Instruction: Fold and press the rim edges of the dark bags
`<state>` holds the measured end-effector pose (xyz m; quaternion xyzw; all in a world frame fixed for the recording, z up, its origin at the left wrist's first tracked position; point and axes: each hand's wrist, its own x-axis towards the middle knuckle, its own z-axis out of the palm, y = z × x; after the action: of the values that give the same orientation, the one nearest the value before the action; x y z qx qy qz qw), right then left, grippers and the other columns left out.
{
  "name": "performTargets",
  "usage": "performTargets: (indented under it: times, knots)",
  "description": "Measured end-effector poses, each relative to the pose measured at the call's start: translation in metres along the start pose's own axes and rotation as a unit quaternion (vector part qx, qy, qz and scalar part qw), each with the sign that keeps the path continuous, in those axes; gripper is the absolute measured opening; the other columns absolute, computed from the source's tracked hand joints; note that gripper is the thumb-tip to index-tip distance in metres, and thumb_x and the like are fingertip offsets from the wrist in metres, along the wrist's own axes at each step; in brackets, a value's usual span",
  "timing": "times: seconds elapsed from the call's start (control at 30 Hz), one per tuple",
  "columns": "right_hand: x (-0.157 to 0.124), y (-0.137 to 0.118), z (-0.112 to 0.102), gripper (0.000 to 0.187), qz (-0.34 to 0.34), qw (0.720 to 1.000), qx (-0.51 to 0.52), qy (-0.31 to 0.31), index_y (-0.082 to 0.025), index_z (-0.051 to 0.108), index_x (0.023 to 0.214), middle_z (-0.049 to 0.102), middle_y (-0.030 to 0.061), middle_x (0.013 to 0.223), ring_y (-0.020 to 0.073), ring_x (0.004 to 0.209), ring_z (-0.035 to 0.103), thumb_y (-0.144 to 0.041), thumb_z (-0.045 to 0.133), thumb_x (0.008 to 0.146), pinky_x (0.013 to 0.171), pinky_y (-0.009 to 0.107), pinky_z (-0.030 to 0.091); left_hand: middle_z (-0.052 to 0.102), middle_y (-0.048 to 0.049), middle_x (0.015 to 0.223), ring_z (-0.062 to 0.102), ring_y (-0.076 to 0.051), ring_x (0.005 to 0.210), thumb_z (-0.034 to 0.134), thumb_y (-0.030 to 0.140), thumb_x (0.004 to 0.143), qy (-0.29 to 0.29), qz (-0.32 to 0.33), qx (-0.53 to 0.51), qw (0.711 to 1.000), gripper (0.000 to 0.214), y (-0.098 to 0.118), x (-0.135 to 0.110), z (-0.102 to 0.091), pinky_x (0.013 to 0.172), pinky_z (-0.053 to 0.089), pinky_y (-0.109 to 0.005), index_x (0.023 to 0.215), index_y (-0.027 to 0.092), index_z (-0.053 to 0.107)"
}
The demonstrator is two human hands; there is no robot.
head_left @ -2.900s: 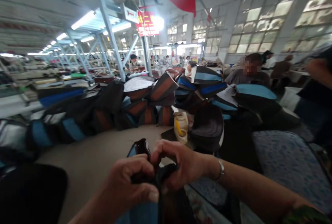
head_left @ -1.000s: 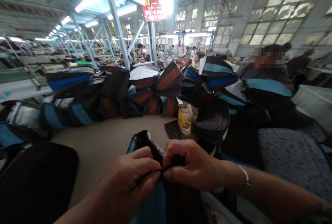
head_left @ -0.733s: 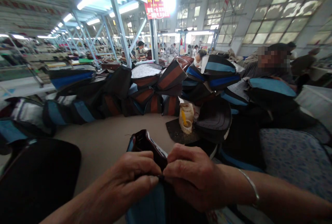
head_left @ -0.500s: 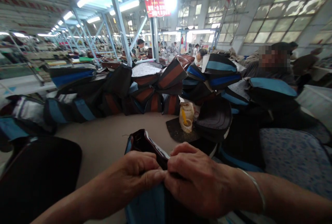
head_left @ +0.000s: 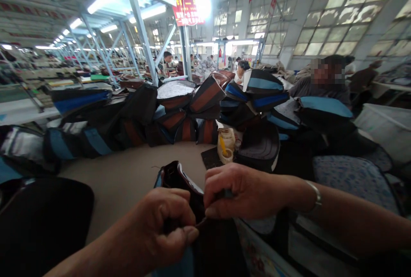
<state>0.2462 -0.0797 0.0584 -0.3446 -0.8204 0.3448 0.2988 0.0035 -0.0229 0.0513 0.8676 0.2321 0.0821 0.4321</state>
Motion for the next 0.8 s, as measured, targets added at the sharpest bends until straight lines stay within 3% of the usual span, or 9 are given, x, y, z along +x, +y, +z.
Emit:
performTargets:
  times: [0.1, 0.17, 0.27, 0.33, 0.47, 0.53, 0.6, 0.7, 0.8]
  knots:
    - [0.013, -0.012, -0.010, 0.011, 0.020, 0.997, -0.014, -0.068, -0.012, 0.071, 0.085, 0.061, 0.0006, 0.084, 0.0089, 0.071, 0.058, -0.023, 0.073, 0.087, 0.064, 0.019, 0.045, 0.055, 0.0031, 0.074, 0.049, -0.011, 0.063, 0.061, 0.024, 0.082, 0.000, 0.020, 0.013, 1.000, 0.014, 0.002, 0.004, -0.007, 0.055, 0.036, -0.023, 0.069, 0.020, 0.063]
    - [0.023, -0.025, -0.010, 0.007, 0.031, 0.992, -0.083, -0.089, -0.013, 0.069, 0.080, 0.061, 0.0001, 0.079, 0.0088, 0.067, 0.055, -0.018, 0.072, 0.082, 0.060, 0.020, 0.043, 0.059, 0.0013, 0.078, 0.053, -0.013, 0.067, 0.062, 0.025, 0.083, 0.001, 0.029, 0.009, 1.000, 0.014, 0.000, 0.007, -0.013, 0.058, 0.040, -0.024, 0.071, 0.019, 0.064]
    - [0.039, -0.042, -0.001, 0.017, 0.037, 0.969, -0.229, -0.089, -0.015, 0.058, 0.065, 0.051, -0.0016, 0.063, 0.0091, 0.055, 0.041, -0.022, 0.065, 0.079, 0.050, 0.023, 0.033, 0.064, -0.0019, 0.083, 0.059, -0.018, 0.077, 0.063, 0.025, 0.084, -0.002, 0.042, -0.029, 0.999, 0.015, -0.004, 0.010, -0.025, 0.068, 0.045, -0.025, 0.071, 0.018, 0.065]
    - [0.050, -0.044, 0.004, 0.021, 0.062, 0.961, -0.256, -0.081, -0.016, 0.054, 0.064, 0.044, -0.0025, 0.058, 0.0098, 0.053, 0.037, -0.027, 0.060, 0.080, 0.049, 0.024, 0.029, 0.066, -0.0034, 0.090, 0.060, -0.020, 0.084, 0.063, 0.027, 0.086, -0.008, 0.050, -0.062, 0.997, 0.017, -0.009, 0.007, -0.034, 0.075, 0.047, -0.027, 0.073, 0.017, 0.066]
    - [0.064, -0.017, 0.003, 0.026, 0.076, 0.994, -0.025, -0.073, -0.015, 0.063, 0.085, 0.050, -0.0018, 0.070, 0.0111, 0.064, 0.045, -0.039, 0.056, 0.091, 0.059, 0.023, 0.037, 0.059, -0.0015, 0.091, 0.054, -0.019, 0.084, 0.063, 0.036, 0.092, 0.010, 0.028, -0.086, 0.996, 0.024, -0.025, -0.015, -0.049, 0.074, 0.043, -0.026, 0.076, 0.018, 0.063]
    - [0.067, 0.005, 0.003, 0.041, 0.045, 0.991, 0.088, -0.086, -0.013, 0.063, 0.093, 0.053, 0.0007, 0.082, 0.0124, 0.075, 0.049, -0.050, 0.047, 0.100, 0.071, 0.025, 0.042, 0.050, 0.0008, 0.082, 0.047, -0.017, 0.076, 0.062, 0.038, 0.092, 0.028, 0.019, -0.104, 0.994, 0.028, -0.037, -0.028, -0.055, 0.069, 0.039, -0.026, 0.073, 0.019, 0.058]
    - [0.069, 0.026, 0.008, 0.044, 0.027, 0.986, 0.127, -0.105, -0.013, 0.062, 0.095, 0.054, 0.0025, 0.089, 0.0136, 0.082, 0.050, -0.054, 0.048, 0.100, 0.078, 0.026, 0.043, 0.048, 0.0005, 0.083, 0.046, -0.017, 0.077, 0.062, 0.039, 0.089, 0.043, 0.016, -0.139, 0.989, 0.029, -0.046, -0.040, -0.061, 0.070, 0.038, -0.026, 0.069, 0.018, 0.055]
    - [0.070, 0.043, 0.026, 0.037, 0.002, 0.981, 0.169, -0.095, -0.012, 0.062, 0.095, 0.054, 0.0007, 0.085, 0.0117, 0.076, 0.049, -0.049, 0.067, 0.092, 0.068, 0.023, 0.041, 0.057, -0.0034, 0.098, 0.053, -0.022, 0.090, 0.062, 0.036, 0.082, 0.055, -0.011, -0.161, 0.985, 0.025, -0.046, -0.052, -0.070, 0.079, 0.041, -0.028, 0.066, 0.018, 0.056]
    - [0.070, 0.042, 0.046, 0.031, -0.048, 0.978, 0.195, -0.061, -0.013, 0.059, 0.090, 0.050, -0.0031, 0.076, 0.0084, 0.066, 0.042, -0.041, 0.072, 0.090, 0.058, 0.020, 0.036, 0.063, -0.0027, 0.099, 0.056, -0.024, 0.095, 0.062, 0.033, 0.080, 0.040, -0.065, -0.146, 0.986, 0.016, -0.026, -0.058, -0.073, 0.081, 0.042, -0.029, 0.088, 0.021, 0.067]
